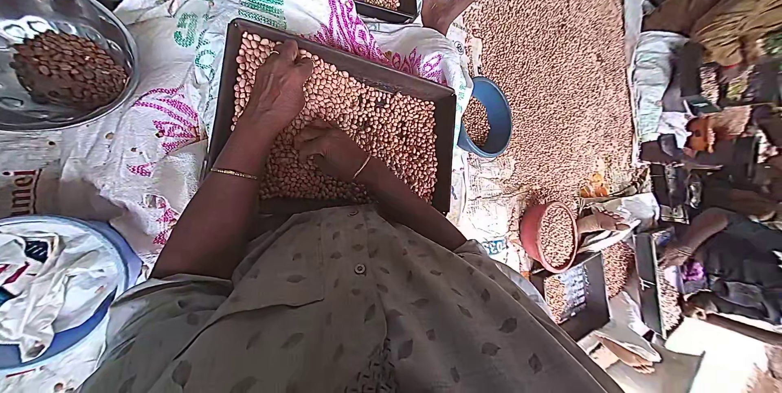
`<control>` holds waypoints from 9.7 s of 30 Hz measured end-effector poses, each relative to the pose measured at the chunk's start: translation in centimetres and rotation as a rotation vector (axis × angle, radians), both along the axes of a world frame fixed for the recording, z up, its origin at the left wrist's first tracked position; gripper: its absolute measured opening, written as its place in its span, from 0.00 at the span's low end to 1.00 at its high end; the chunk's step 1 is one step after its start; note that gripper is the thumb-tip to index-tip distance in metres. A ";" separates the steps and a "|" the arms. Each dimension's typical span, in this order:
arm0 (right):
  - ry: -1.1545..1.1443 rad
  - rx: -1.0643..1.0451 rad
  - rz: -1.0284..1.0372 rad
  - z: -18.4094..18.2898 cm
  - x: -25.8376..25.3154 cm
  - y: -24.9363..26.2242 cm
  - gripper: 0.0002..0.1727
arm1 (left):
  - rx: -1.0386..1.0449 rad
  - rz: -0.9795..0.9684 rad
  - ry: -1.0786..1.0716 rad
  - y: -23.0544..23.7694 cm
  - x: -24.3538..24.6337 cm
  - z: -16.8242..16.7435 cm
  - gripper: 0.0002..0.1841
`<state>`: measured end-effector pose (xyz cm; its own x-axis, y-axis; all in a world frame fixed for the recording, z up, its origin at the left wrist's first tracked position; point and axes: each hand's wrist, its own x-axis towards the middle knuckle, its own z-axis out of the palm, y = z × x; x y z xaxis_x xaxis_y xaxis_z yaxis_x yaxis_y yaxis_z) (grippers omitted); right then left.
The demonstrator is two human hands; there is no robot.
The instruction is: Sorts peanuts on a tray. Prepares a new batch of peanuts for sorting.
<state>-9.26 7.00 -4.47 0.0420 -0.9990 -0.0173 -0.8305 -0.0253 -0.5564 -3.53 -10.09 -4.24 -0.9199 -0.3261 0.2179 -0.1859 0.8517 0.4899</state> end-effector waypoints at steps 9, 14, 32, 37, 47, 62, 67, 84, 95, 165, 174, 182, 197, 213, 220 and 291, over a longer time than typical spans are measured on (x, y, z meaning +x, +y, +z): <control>-0.351 -0.240 -0.491 0.6 -5.7 5.1 0.12 | 0.008 -0.001 -0.019 0.1 -0.2 0.3 0.12; 0.056 -0.104 -0.367 -0.6 -0.8 3.6 0.10 | 0.023 -0.003 -0.005 -0.2 -0.1 0.1 0.11; 0.424 0.187 -0.179 2.0 1.1 0.2 0.12 | 0.064 -0.037 0.064 -0.2 0.0 -0.3 0.16; 0.421 0.596 -0.127 7.5 0.7 -2.3 0.16 | 0.079 -0.046 0.064 -0.3 0.2 -0.1 0.16; -0.377 -0.731 -0.327 8.0 1.5 -5.6 0.14 | 0.241 -0.032 0.163 -0.9 0.4 -0.2 0.12; 0.313 -0.233 -0.441 -0.9 -4.1 11.0 0.08 | 0.195 -0.081 0.105 -1.4 0.0 -0.3 0.12; 0.080 -0.337 -0.512 1.0 -4.4 5.8 0.15 | 0.202 -0.087 0.112 -1.3 0.0 -0.1 0.12; 0.332 -0.056 -0.470 -1.7 -0.4 -0.2 0.14 | 0.176 -0.071 0.107 -1.3 -0.1 -0.3 0.12; 0.332 -0.084 -0.417 -2.4 -1.4 0.3 0.12 | 0.184 -0.066 0.107 -1.2 -0.1 -0.3 0.11; -0.636 -0.457 -1.096 1.3 -8.1 7.9 0.19 | 0.155 -0.051 0.122 -0.8 -0.3 -0.2 0.13; 0.274 0.207 -0.894 0.5 -6.6 -0.4 0.15 | 0.124 -0.054 0.121 -0.9 -0.4 -0.6 0.13; 0.296 -0.053 -0.782 -1.5 -6.4 0.9 0.13 | 0.121 -0.038 0.109 -0.6 -0.4 -0.4 0.13; -0.580 -0.397 -0.852 7.0 -9.5 -3.7 0.26 | 0.129 -0.028 0.137 -0.7 -0.5 -0.8 0.12; 0.238 -0.149 -0.464 -0.1 -4.0 -3.2 0.11 | 0.137 -0.030 0.110 -0.7 -0.5 -0.4 0.11; -0.440 -0.477 -0.647 5.4 -7.6 -1.9 0.16 | 0.149 -0.043 0.098 -0.9 -0.6 -0.3 0.11; 0.354 0.167 -0.686 1.3 -5.2 -4.0 0.24 | 0.120 0.013 0.078 -0.9 -0.7 -0.3 0.12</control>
